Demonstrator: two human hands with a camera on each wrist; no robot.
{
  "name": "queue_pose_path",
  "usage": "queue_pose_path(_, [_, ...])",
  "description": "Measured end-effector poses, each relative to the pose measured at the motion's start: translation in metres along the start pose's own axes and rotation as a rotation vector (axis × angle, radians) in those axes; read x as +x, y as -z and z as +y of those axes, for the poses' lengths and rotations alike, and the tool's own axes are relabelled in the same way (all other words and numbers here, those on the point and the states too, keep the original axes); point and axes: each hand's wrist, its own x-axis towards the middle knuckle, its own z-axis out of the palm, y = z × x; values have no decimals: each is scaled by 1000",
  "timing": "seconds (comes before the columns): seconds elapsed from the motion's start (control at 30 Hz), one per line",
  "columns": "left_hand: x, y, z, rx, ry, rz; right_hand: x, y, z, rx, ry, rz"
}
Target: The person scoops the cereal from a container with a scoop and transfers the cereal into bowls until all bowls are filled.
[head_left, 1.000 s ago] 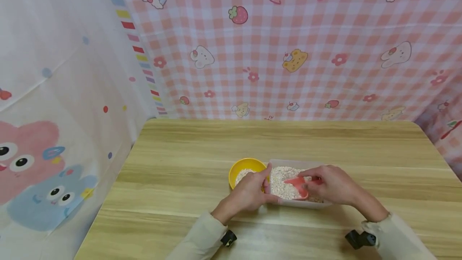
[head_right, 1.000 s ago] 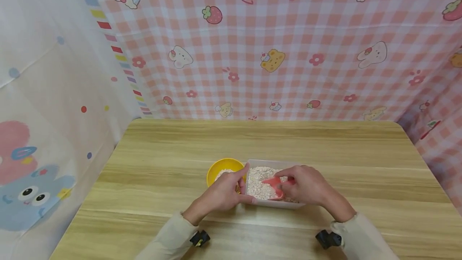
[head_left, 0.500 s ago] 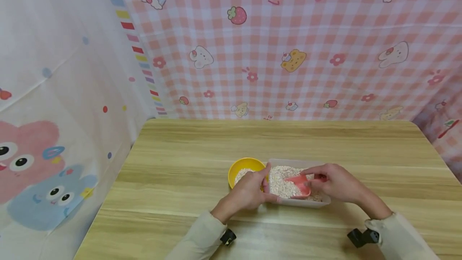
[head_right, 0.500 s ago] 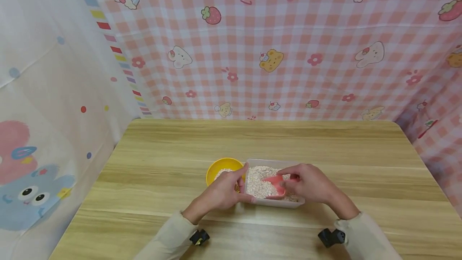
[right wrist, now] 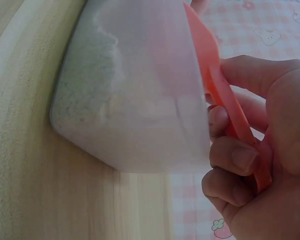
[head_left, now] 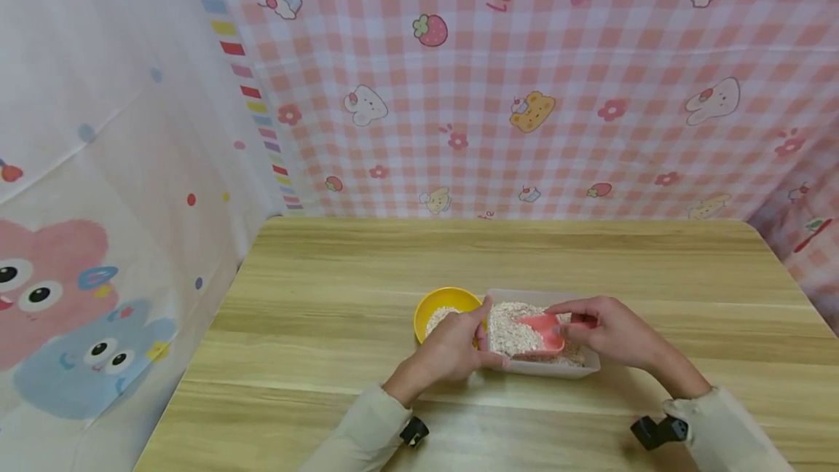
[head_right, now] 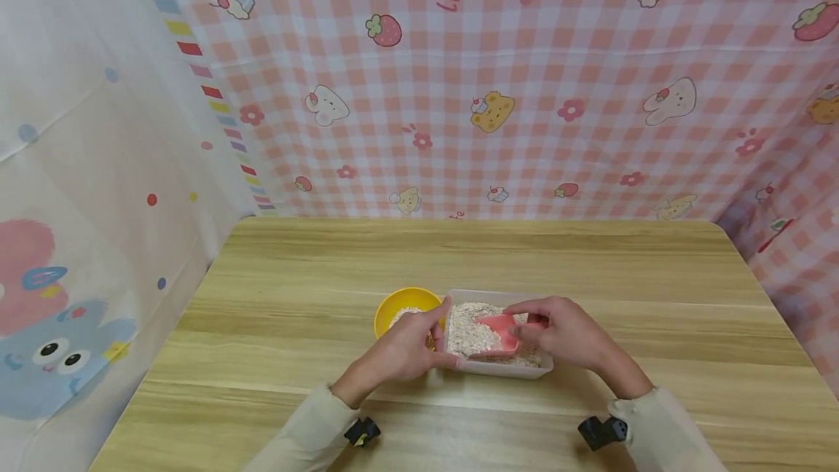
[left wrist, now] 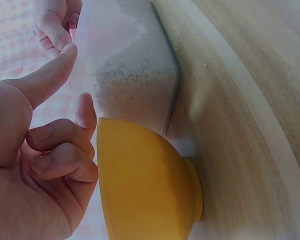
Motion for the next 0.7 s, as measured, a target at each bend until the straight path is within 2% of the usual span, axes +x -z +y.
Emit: queue_pose_path(0.7, [0,0,-1,21,-14,1,-2,-2,7,118,33,53])
